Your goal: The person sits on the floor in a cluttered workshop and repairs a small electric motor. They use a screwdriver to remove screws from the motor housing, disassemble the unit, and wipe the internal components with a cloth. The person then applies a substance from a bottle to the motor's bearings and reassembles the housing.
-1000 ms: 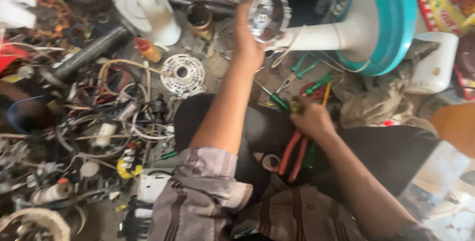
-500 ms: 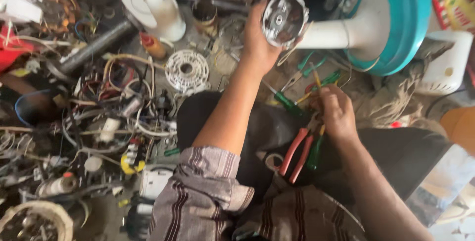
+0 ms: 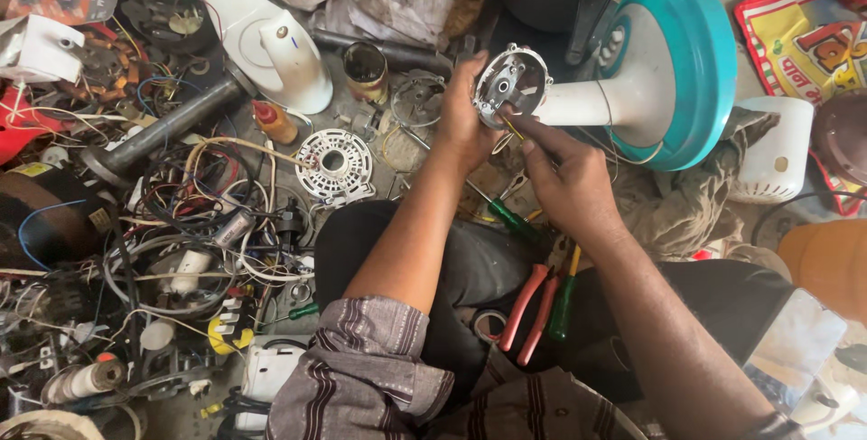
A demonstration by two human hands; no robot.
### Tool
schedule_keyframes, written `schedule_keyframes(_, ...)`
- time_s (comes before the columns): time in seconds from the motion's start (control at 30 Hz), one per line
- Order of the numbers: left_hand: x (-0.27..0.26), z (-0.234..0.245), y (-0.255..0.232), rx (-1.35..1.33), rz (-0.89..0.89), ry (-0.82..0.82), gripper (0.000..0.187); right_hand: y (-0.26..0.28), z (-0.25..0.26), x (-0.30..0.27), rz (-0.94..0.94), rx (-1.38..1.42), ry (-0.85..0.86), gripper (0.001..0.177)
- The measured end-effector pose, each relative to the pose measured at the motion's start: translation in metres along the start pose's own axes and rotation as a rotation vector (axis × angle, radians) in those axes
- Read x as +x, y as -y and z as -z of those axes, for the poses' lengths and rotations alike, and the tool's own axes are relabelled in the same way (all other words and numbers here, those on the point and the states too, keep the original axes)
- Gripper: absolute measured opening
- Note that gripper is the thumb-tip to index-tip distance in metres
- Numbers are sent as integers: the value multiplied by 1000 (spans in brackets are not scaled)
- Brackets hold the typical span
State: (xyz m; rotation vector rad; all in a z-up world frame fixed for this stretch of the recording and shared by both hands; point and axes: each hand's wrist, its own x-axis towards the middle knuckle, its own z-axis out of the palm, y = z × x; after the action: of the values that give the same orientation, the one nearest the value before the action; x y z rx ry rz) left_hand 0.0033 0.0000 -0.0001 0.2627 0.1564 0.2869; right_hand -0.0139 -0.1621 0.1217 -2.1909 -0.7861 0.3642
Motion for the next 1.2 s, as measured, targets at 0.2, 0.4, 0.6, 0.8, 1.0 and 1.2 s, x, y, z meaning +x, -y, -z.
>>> schedule_keyframes(0.2, -3, -5, -2, 14, -23, 25, 30, -8, -5, 1, 80, 33, -33, 34)
schedule_keyframes(0.4, 4, 9, 7, 51, -38, 20, 28, -3, -3, 0, -70, -8, -22, 35)
schedule_keyframes(0.6, 3, 8, 12, 269, -104, 39, 34, -16, 0, 11, -539, 597, 161, 42)
schedule_keyframes(0.8, 0, 8, 18, 586, -259, 224, 44, -45, 10, 13, -714, 1418, 347, 22)
schedule_keyframes(1.0, 14, 27, 31, 748, -401, 280, 39, -39, 4, 6, -602, 1131, 250, 25)
schedule_keyframes(1.2, 26, 45, 41, 875, -475, 209, 37, -48, 3, 10, -603, 1077, 265, 33)
